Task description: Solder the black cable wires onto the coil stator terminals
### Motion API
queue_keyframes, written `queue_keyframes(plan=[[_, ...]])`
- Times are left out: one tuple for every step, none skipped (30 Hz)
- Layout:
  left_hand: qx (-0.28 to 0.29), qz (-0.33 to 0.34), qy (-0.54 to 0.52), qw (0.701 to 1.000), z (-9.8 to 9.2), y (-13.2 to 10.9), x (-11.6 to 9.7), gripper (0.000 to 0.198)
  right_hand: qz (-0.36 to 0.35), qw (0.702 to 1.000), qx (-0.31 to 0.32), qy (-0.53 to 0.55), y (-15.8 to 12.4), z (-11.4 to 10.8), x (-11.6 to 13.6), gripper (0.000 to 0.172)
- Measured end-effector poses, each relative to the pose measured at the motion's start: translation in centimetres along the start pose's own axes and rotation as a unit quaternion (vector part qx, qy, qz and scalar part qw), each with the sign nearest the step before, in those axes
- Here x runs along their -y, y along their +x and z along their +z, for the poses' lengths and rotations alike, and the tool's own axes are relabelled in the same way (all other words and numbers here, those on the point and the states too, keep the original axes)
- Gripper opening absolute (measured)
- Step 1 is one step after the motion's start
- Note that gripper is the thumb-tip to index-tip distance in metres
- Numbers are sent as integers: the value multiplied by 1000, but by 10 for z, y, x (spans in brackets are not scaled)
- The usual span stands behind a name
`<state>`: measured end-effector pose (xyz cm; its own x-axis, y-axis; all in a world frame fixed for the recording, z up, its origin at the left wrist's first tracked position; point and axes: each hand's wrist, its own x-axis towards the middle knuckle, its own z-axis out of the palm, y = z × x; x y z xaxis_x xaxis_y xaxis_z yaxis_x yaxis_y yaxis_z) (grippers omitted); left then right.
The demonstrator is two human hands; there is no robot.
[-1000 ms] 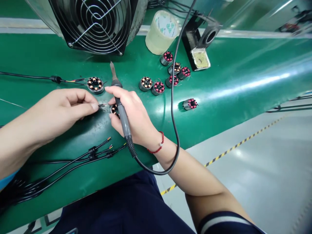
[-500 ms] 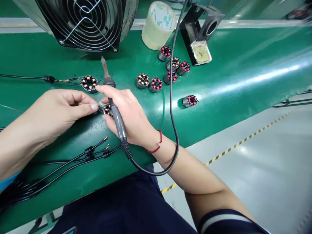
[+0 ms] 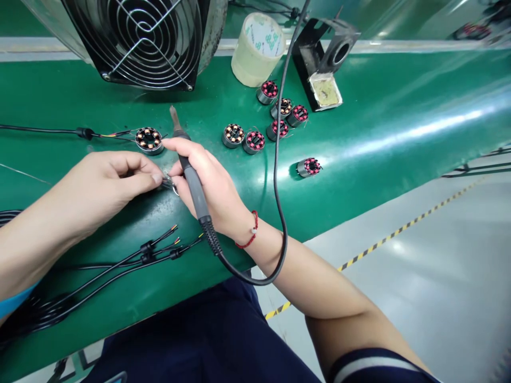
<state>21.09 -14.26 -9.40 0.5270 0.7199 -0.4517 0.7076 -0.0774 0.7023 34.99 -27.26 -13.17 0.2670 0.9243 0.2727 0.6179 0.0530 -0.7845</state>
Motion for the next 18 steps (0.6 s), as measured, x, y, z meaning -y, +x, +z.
queue_keyframes(plan=[[0,5,-3,1000,0,0,-1,40,-5,1000,2,12,0,0,0,40],[1,8,-6,1000,0,0,-1,38,-9,1000,6,24,0,0,0,40],[3,10,-6,1000,0,0,-1,37,-11,999,8,33,0,0,0,40],[5,11,-4,1000,0,0,-1,36,-11,999,9,39,0,0,0,40],[7,12,-3,1000,0,0,-1,36,-12,999,12,45,0,0,-1,40],[6,14,-1,1000,0,-1,-1,36,-14,998,16,53,0,-1,-1,40],[6,16,-1,1000,0,-1,0,36,-18,998,20,61,1,-1,-1,40],[7,19,-2,1000,0,-1,0,36,-20,997,23,69,1,-1,-2,41],[10,21,-3,1000,0,-1,0,35,-21,996,27,76,1,-1,-2,43],[12,24,-2,1000,-1,-2,0,35,-18,996,31,82,2,-2,-2,44],[14,26,0,1000,-1,-2,1,35,-13,996,34,86,2,-2,-2,45],[16,27,4,999,-1,-2,1,35,-9,995,36,91,2,-2,-2,46],[17,27,9,999,-2,-2,1,35,-6,995,37,96,2,-2,-2,46],[16,27,13,999,-2,-2,1,36,-5,994,37,103,2,-2,-1,46],[15,27,16,999,-3,-1,2,35,-3,993,38,109,2,-2,-1,46],[14,28,18,999,-3,-1,2,35,-1,993,35,113,2,-2,0,46],[14,30,19,999,-3,0,3,35,4,993,34,115,2,-1,0,47],[15,34,19,999,-4,1,4,34,13,993,35,115,2,-1,1,47]])
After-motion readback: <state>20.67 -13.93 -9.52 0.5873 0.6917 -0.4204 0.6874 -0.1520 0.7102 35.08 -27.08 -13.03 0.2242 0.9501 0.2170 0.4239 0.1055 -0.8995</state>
